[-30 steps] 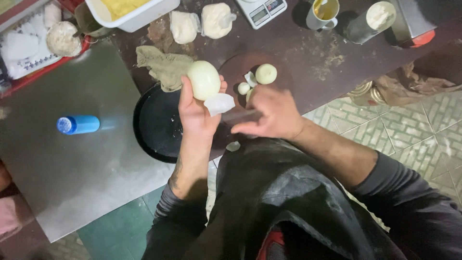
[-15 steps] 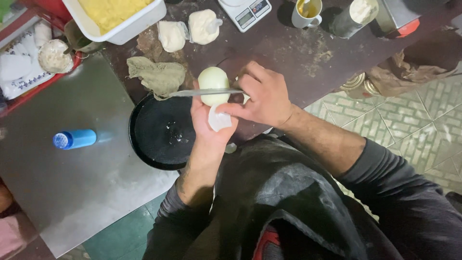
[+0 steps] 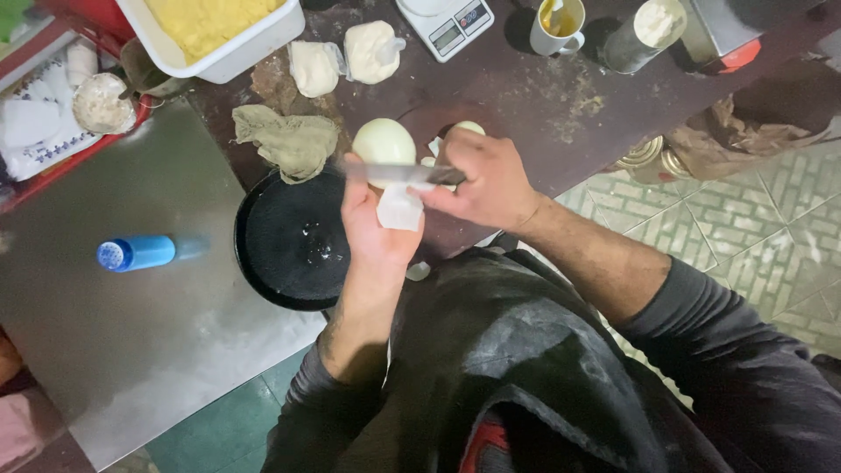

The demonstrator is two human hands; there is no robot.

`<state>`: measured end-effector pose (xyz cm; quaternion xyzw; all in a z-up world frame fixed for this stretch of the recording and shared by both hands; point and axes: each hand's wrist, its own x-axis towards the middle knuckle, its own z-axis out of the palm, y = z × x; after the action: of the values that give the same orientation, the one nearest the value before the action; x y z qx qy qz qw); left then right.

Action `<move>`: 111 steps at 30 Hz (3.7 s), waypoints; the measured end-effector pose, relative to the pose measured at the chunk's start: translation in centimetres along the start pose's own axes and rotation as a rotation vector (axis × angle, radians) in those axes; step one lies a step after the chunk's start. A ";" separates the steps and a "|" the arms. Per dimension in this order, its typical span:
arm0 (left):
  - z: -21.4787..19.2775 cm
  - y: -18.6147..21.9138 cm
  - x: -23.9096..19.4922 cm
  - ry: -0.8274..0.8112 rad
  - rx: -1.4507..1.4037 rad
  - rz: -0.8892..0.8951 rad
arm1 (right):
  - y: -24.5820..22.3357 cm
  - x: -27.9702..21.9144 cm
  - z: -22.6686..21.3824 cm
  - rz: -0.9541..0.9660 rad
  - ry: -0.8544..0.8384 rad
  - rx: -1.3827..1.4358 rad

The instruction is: The recorder peels and then slices an onion into thin strips using a chef's knife on a wooden cutting board.

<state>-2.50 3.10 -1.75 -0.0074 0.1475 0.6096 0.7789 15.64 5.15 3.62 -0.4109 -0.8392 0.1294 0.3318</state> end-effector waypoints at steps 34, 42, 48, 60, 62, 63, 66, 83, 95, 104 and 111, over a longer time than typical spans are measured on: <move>-10.1 0.5 1.1 -0.088 0.463 -0.362 | 2.5 -3.4 -0.2 0.526 -0.517 0.669; -5.2 1.3 2.1 0.592 0.424 -0.204 | 1.0 -4.5 0.8 0.426 -0.692 0.498; -11.0 3.9 2.2 0.287 0.172 -0.124 | 2.3 -5.9 -1.3 0.790 -0.628 0.536; -31.4 -2.5 9.6 0.372 2.003 0.250 | 6.0 -11.6 -0.5 1.080 -0.224 0.670; -30.5 -3.2 7.5 0.283 1.872 0.193 | 6.1 -12.3 -0.6 1.131 -0.217 0.664; -29.1 -3.6 6.2 0.288 1.872 0.178 | 6.1 -12.8 -0.6 1.142 -0.224 0.666; -24.8 -4.3 2.2 0.287 2.543 0.683 | 6.3 -13.5 -0.6 1.165 -0.215 0.648; -27.8 -5.5 -3.5 -0.173 2.225 0.453 | 7.9 -19.3 -4.7 1.309 -0.096 0.576; -19.8 -5.1 20.1 -0.275 2.300 0.110 | 11.3 -25.4 -8.9 1.451 -0.074 0.574; -19.1 -4.6 20.0 0.021 2.695 -0.205 | 14.6 -25.1 -9.8 1.379 -0.106 0.670; -12.2 -8.1 6.8 0.287 0.940 0.179 | 12.9 -15.9 -6.9 1.154 -0.343 0.680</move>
<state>3.95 5.16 -16.37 0.2733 0.5118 0.5347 0.6144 34.98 0.53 -4.72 -0.6387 -0.4395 0.6045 0.1830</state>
